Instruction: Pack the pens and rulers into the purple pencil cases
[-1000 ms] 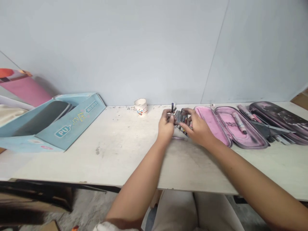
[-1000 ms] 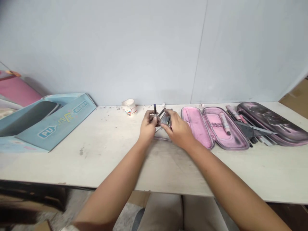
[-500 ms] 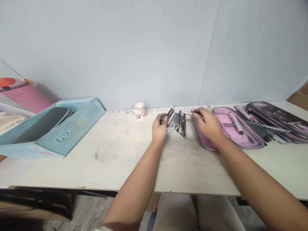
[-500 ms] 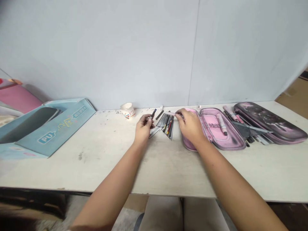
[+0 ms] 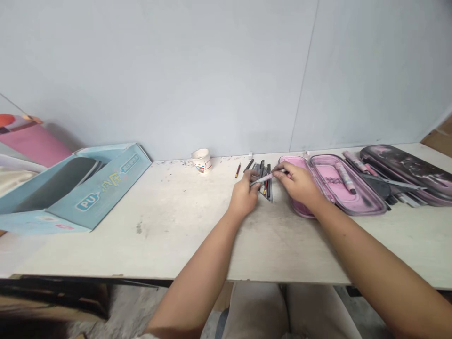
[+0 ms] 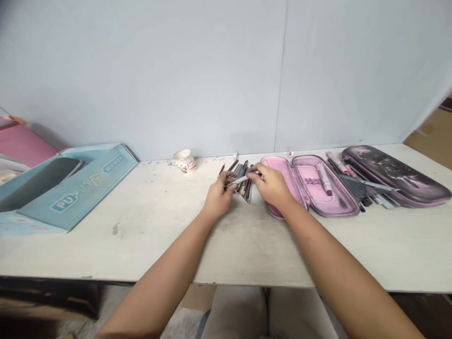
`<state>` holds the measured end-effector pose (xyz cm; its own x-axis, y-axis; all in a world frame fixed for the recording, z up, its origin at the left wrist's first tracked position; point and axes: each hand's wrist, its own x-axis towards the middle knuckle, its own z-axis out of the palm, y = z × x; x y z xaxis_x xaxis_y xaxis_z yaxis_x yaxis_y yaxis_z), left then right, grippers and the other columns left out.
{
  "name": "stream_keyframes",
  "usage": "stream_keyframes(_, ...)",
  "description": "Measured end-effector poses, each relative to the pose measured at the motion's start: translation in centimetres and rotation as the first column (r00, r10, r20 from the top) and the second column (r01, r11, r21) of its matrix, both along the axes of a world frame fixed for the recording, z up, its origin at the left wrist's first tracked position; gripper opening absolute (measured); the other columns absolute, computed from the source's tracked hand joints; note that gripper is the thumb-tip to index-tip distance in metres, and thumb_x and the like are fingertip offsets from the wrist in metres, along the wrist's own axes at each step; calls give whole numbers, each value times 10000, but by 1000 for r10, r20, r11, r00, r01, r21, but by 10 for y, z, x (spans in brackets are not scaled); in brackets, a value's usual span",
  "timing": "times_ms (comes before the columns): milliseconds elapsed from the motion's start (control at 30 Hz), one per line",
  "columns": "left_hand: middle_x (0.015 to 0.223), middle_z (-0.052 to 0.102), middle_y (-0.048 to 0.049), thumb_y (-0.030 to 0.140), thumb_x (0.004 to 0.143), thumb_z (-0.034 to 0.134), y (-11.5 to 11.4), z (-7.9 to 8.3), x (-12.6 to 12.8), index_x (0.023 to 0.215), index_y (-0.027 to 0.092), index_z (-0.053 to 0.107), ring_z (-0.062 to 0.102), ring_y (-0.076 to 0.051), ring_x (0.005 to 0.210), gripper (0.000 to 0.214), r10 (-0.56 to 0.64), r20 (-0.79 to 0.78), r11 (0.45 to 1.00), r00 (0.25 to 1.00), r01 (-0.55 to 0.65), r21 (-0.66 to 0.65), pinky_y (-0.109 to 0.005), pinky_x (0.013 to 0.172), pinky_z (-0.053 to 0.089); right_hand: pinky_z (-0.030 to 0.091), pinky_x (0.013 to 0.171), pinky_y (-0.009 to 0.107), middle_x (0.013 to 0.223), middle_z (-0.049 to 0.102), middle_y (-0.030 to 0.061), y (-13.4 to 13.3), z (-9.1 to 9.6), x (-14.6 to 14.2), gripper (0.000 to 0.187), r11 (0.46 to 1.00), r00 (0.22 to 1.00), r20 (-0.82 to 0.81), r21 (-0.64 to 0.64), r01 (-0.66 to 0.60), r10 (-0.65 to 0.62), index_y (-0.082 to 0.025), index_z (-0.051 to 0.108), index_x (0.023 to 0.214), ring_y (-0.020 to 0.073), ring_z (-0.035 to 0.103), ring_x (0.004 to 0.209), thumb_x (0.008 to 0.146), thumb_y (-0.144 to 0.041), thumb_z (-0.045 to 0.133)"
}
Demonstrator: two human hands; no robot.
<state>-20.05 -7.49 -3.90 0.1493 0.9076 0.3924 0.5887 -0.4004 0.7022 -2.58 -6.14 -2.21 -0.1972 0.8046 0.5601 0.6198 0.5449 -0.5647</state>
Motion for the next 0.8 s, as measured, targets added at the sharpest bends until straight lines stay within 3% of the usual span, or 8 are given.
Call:
stream_keyframes(133, 848, 646, -37, 128, 797, 460, 0, -1, 1, 1089, 184, 413, 602, -171, 847, 301, -57, 3, 997, 998, 56, 44, -313, 811, 437, 286, 513, 264, 484, 486, 10, 1, -2, 2, 479, 981, 995, 45, -167, 94, -88, -192, 505, 538, 140, 462, 503, 855, -511, 341)
stream_keyframes(300, 848, 641, -33, 134, 803, 468, 3, 0, -2, 1050, 195, 433, 599, -157, 817, 257, -27, 42, 998, 999, 25, 60, -302, 793, 440, 356, 522, 240, 667, 564, -20, 3, 1, 7, 296, 942, 966, -211, -266, -205, 150, -208, 517, 958, 119, 486, 534, 823, -459, 437)
stream_keyframes(367, 850, 641, -35, 129, 799, 471, 4, 0, -3, 1040, 195, 442, 600, -156, 818, 251, -20, 59, 999, 998, 17, 52, -295, 782, 441, 359, 527, 239, 642, 554, -26, 2, 2, 7, 275, 940, 967, -209, -275, -201, 146, -205, 530, 905, 117, 484, 535, 800, -454, 477)
stream_keyframes(467, 857, 637, -43, 126, 792, 475, 4, -1, -3, 1021, 188, 460, 597, -160, 837, 237, -42, 54, 997, 998, 39, 62, -296, 791, 438, 328, 511, 243, 507, 476, -26, 2, 3, 7, 383, 955, 989, -148, -293, -54, 11, -187, 529, 656, 119, 456, 511, 809, -523, 427)
stream_keyframes(533, 847, 634, -42, 126, 789, 476, 4, -2, -3, 1011, 185, 470, 595, -161, 838, 230, -49, 51, 996, 997, 45, 72, -302, 808, 435, 321, 494, 238, 526, 488, -28, 2, 4, 9, 382, 943, 981, -190, -314, -106, 47, -184, 557, 720, 112, 446, 503, 808, -532, 426)
stream_keyframes(633, 829, 633, -34, 125, 787, 475, 4, -1, -3, 1008, 188, 472, 597, -157, 817, 230, -33, 69, 998, 997, 29, 61, -307, 813, 437, 350, 494, 226, 661, 572, -26, 3, 5, 11, 328, 911, 942, -290, -319, -261, 168, -202, 552, 963, 96, 461, 507, 777, -469, 505)
stream_keyframes(800, 844, 630, -37, 114, 783, 481, 2, 0, -2, 1003, 187, 475, 596, -153, 809, 233, -31, 50, 998, 998, 29, 51, -294, 797, 441, 351, 505, 242, 492, 512, -14, 3, 3, 12, 380, 940, 978, -206, -333, -72, 2, -172, 587, 722, 111, 468, 479, 806, -512, 441)
